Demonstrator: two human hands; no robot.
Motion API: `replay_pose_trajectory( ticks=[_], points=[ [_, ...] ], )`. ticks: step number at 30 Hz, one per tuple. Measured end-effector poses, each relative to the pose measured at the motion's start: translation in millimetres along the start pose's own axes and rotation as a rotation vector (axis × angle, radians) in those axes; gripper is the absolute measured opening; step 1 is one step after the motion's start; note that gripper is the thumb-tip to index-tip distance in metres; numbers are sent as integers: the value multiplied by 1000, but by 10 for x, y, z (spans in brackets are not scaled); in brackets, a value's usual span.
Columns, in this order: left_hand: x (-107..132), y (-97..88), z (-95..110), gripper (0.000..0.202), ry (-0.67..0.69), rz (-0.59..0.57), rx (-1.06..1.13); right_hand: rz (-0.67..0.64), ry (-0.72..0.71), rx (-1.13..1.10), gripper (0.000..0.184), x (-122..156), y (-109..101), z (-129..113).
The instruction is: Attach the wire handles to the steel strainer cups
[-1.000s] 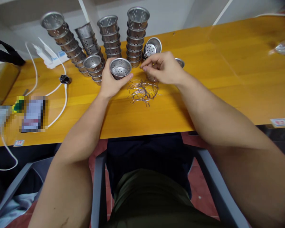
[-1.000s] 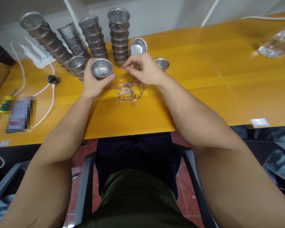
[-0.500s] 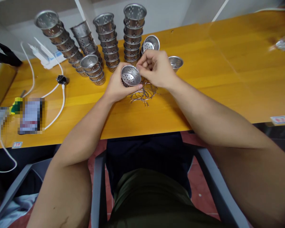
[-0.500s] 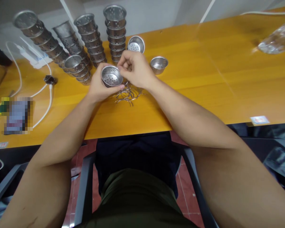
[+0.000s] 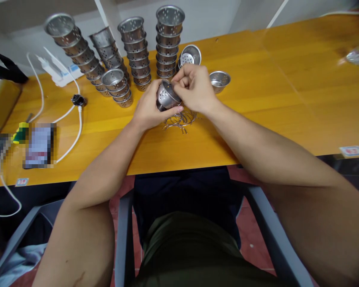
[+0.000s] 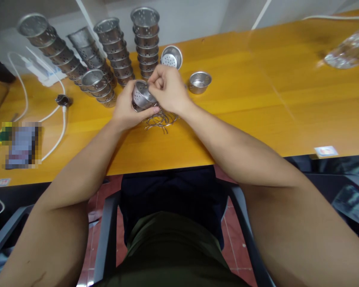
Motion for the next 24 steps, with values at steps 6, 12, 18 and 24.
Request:
replay_pose_trajectory(
  ticks=[6,12,18,24],
  points=[
    [-4,-3,-3,127,4,7,-1,-10,-6,-9,26,-23,18,0],
    [9,13,-80,109,58,35,81,-93,24,-287,42,58,-149,-101],
    [18,-75,-168,97,-40,78,118,-325,-154,-593,70,136,-322,-171],
    [-12,-106,-162,104,-33,71,117,-296,-139,-508,87,115,-261,-175]
  ],
)
Point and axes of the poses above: each hand's wrist, its own x-axis away from the middle knuckle, its own y-axis out of the palm, z = x × y, the point moved 2 cm from there along -x, towards the middle knuckle, and after that the axes turned 14 degrees about x, right-handed, at the moved point
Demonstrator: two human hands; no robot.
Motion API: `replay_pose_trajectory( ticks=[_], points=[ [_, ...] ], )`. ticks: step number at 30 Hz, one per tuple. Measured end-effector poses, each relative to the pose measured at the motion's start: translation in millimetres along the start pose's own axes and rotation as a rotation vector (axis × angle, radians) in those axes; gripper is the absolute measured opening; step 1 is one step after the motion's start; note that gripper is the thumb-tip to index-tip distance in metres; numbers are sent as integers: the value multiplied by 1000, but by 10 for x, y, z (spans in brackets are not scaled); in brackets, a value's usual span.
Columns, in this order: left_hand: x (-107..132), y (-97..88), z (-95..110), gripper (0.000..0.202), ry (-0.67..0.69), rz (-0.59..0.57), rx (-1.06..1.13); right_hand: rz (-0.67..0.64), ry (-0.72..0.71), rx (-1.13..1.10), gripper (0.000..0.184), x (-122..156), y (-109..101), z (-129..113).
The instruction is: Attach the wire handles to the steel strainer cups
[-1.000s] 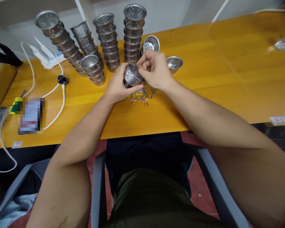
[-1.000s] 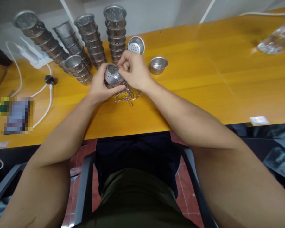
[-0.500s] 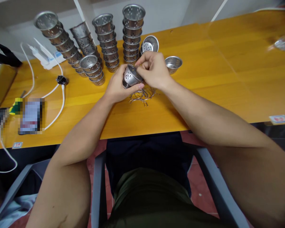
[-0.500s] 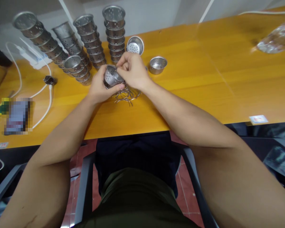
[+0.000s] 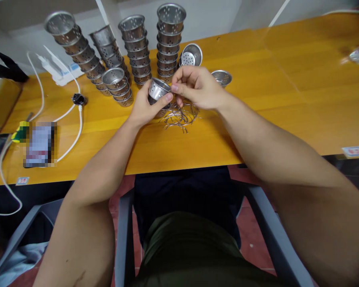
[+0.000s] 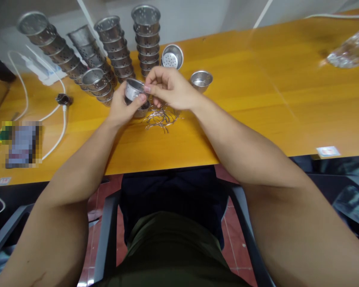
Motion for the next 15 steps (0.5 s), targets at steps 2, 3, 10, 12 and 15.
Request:
replay_pose_trajectory(
  ticks=[2,3,10,12,15],
  points=[
    [-4,5,14,108,2,-7,2,58,39,16,87,-5,23,-11],
    [-3,7,22,109,5,-13,6,76,60,21,86,-5,33,-18],
    [9,12,44,107,47,-31,5,51,104,14,84,6,40,-37],
    [8,12,39,108,56,-27,0,35,100,10,84,4,31,-24],
    [4,5,45,107,67,-25,-19,46,100,17,85,-2,22,1]
  ],
)
Point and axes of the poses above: each hand's wrist, its own x-axis away from the middle knuckle, its own y-axis out of the palm, z = x × y, the point moved 2 cm from there along -x, towards the middle knuckle, and after that the axes turned 14 degrees about x, right-handed, at the moved point
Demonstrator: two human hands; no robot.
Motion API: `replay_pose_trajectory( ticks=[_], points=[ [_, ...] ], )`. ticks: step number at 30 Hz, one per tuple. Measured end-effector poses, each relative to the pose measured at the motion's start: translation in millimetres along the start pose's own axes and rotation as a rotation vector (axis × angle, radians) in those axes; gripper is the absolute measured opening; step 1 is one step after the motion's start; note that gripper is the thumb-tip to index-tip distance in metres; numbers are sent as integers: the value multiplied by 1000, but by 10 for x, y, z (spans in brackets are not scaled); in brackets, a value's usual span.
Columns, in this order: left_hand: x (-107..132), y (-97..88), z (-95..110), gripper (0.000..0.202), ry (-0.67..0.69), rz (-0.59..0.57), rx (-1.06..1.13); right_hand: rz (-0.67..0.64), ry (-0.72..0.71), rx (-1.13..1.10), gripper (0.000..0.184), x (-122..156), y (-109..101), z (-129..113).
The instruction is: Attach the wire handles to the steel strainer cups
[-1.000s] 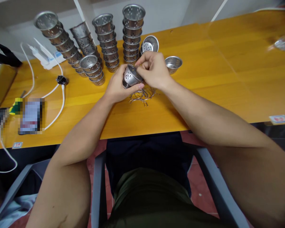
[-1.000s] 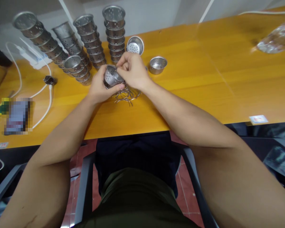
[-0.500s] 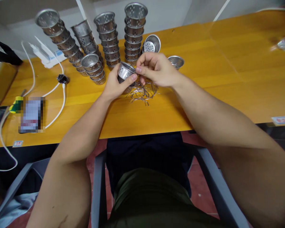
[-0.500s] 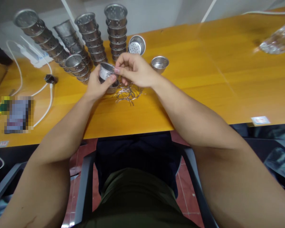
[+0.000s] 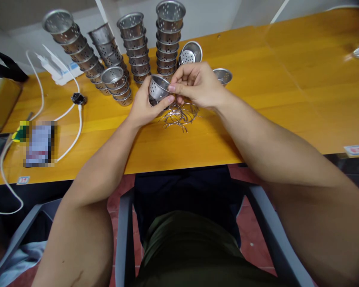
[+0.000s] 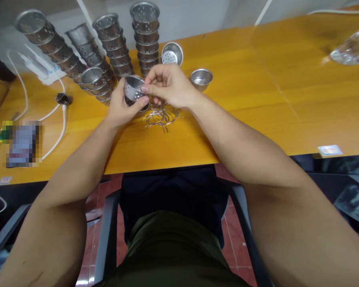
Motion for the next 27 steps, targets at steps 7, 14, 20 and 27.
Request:
replay_pose_trajectory(
  ticks=[7,14,20,27],
  points=[
    [6,-3,36,106,-12,-33,-5,4,-6,-13,86,19,-30,26],
    [11,-22,-168,108,69,-19,-38,94,-54,-85,79,-82,-48,216],
    [-59,-105,-21,117,105,1,-150,126,108,-146,70,-156,143,301],
    [-74,-24,22,133,61,35,-171,402,72,219,15,-139,-259,302]
  ],
)
Point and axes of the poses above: each hand's wrist, its own x-axis away from the middle knuckle, its own y-axis out of the palm, z = x × y, the point moved 2 cm from there along -x, towards the middle knuckle, and after that the axes turned 14 degrees about x, right-handed, at the moved point
